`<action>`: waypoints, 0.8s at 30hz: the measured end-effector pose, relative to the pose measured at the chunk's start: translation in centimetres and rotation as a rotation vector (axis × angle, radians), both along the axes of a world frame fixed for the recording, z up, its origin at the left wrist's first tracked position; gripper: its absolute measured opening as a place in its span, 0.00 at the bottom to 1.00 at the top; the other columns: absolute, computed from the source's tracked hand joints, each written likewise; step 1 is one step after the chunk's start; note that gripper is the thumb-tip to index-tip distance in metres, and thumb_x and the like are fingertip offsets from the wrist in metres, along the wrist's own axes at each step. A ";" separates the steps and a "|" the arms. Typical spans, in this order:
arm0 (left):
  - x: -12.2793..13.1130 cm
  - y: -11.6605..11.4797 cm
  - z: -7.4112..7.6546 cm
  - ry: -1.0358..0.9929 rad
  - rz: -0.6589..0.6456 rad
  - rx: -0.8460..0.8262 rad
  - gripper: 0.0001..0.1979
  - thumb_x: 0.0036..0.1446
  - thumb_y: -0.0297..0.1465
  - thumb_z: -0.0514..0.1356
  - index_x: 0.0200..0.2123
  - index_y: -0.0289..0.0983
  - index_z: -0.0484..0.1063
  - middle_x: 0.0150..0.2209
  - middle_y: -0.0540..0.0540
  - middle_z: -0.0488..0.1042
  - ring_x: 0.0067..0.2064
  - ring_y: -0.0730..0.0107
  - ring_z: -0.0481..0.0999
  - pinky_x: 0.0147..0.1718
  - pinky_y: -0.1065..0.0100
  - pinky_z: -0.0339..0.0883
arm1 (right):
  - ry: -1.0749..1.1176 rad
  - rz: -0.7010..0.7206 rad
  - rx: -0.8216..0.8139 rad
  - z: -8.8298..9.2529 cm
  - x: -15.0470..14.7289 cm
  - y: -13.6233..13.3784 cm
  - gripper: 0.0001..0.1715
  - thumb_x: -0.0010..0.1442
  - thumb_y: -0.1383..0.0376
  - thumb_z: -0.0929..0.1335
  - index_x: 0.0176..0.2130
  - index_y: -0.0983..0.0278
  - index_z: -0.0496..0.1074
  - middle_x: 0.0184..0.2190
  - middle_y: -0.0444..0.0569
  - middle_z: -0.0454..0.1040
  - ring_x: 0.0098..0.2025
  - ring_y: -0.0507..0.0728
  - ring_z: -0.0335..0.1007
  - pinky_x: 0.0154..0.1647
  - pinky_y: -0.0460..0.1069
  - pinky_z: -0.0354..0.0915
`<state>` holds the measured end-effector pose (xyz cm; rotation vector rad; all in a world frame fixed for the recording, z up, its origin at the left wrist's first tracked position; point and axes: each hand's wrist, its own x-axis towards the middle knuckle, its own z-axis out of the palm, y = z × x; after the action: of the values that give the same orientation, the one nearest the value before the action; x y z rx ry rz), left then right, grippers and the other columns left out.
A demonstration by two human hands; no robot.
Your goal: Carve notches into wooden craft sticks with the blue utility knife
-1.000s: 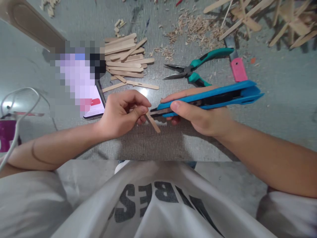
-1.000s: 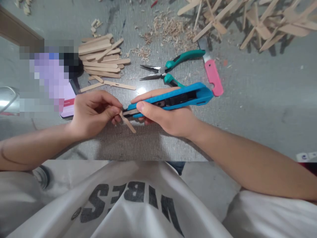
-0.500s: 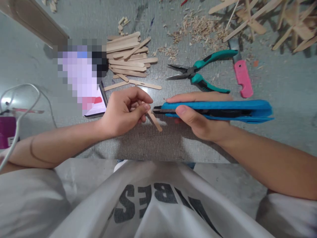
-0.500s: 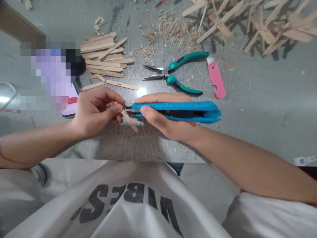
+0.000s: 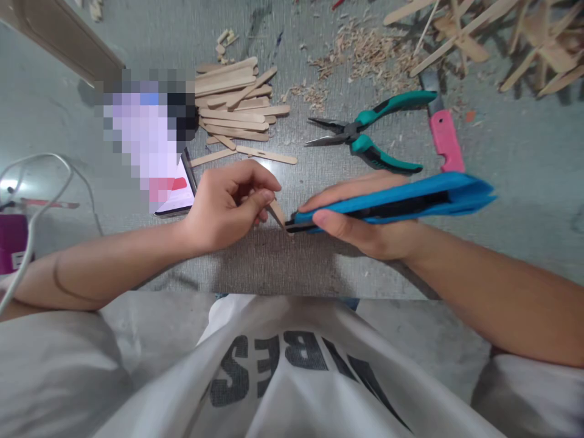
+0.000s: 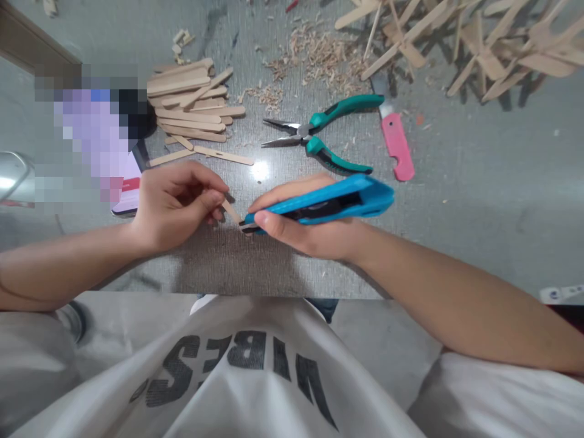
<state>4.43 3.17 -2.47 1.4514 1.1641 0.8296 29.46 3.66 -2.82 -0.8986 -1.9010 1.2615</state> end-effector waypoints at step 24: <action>-0.3 -0.1 0.1 0.075 -0.020 -0.009 0.03 0.63 0.24 0.64 0.39 0.36 0.78 0.27 0.49 0.81 0.25 0.71 0.81 0.22 0.71 0.73 | -0.125 -0.071 0.243 0.3 -0.9 -1.2 0.08 0.69 0.54 0.73 0.44 0.49 0.84 0.36 0.45 0.87 0.35 0.59 0.84 0.39 0.53 0.80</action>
<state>4.16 3.10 -2.41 1.4959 1.2058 0.7607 28.58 2.43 -2.53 -0.9243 -2.0486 0.9268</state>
